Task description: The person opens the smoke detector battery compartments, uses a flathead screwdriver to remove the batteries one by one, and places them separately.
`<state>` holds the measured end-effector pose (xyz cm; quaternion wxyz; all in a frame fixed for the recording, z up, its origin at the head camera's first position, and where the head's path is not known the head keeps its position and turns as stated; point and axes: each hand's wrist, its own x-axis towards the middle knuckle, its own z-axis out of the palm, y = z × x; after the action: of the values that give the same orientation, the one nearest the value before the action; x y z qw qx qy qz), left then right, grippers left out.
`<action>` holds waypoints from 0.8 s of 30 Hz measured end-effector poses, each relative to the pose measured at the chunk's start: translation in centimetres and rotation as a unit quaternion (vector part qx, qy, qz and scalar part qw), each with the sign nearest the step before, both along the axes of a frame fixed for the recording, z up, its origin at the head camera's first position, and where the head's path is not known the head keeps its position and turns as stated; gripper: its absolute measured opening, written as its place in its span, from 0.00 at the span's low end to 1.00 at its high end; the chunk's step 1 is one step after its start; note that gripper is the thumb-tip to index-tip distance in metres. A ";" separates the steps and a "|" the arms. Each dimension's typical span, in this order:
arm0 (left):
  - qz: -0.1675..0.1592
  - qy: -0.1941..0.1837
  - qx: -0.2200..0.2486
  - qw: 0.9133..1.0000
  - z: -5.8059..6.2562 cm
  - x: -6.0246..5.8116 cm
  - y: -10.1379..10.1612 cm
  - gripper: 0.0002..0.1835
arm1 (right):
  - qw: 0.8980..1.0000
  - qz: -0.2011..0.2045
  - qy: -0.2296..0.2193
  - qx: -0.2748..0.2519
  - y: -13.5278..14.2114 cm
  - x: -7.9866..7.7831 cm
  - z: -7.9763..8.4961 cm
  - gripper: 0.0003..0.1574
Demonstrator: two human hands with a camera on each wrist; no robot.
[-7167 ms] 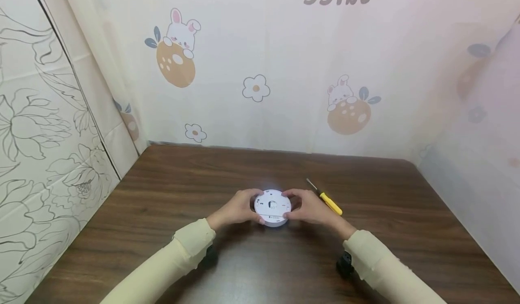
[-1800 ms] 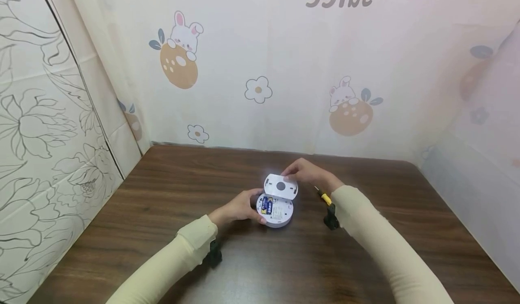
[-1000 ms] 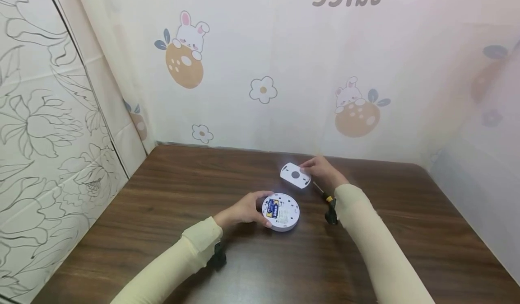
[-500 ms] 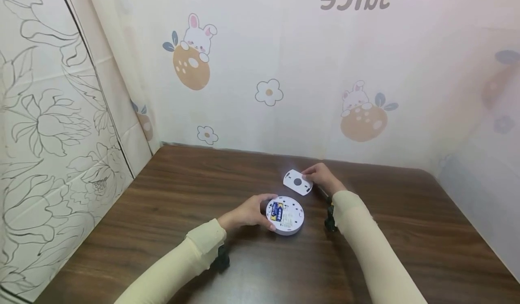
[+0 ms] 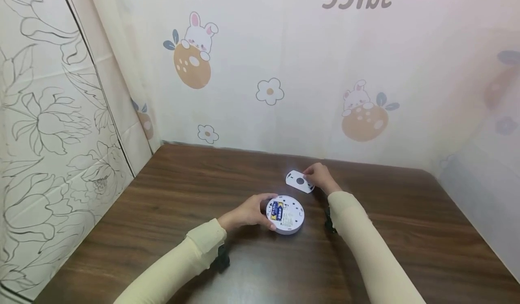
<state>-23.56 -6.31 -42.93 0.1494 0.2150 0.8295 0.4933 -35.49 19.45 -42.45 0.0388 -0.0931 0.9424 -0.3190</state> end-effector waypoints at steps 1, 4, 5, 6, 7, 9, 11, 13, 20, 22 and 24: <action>0.000 0.001 0.002 1.000 0.0 0.0 0.0 0.46 | 1.000 -0.002 0.005 0.004 0.0 0.0 0.0 0.11; -0.004 0.007 0.009 1.000 0.0 0.0 0.0 0.46 | 1.000 0.001 0.019 0.015 -0.1 0.1 0.1 0.10; -0.005 0.008 0.011 1.000 -0.1 0.0 0.0 0.46 | 1.000 0.001 0.024 0.017 -0.1 0.1 0.0 0.10; -0.005 0.009 0.014 1.000 -0.1 0.0 0.0 0.46 | 0.999 0.001 0.027 0.019 -0.1 0.1 0.0 0.10; -0.006 0.010 0.016 1.000 -0.1 0.0 0.0 0.46 | 0.999 0.001 0.030 0.021 -0.1 0.1 0.0 0.09; -0.006 0.010 0.018 1.000 -0.2 0.0 0.0 0.46 | 0.999 0.003 0.035 0.026 -0.1 0.2 -0.1 0.09; -0.007 0.009 0.020 1.000 -0.2 -0.1 0.1 0.46 | 0.999 0.001 0.037 0.028 0.0 0.2 -0.2 0.10; -0.009 0.010 0.021 1.000 -0.3 0.0 0.2 0.46 | 0.999 0.002 0.036 0.031 0.2 0.3 -0.2 0.10; -0.011 0.011 0.020 1.000 -0.2 0.3 0.3 0.46 | 0.999 -0.002 0.028 0.030 0.8 1.0 0.0 0.11; -0.010 0.014 0.021 1.000 -0.2 0.3 0.2 0.46 | 0.999 0.004 0.034 0.029 0.9 1.2 0.3 0.11; -0.009 0.013 0.023 1.000 -0.1 0.3 0.0 0.46 | 0.999 0.012 0.038 0.024 0.8 1.4 0.8 0.10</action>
<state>-23.23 -6.33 -43.00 0.1380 0.2317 0.8182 0.5077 -34.11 20.29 -41.65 0.0087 -0.1154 0.9493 -0.2921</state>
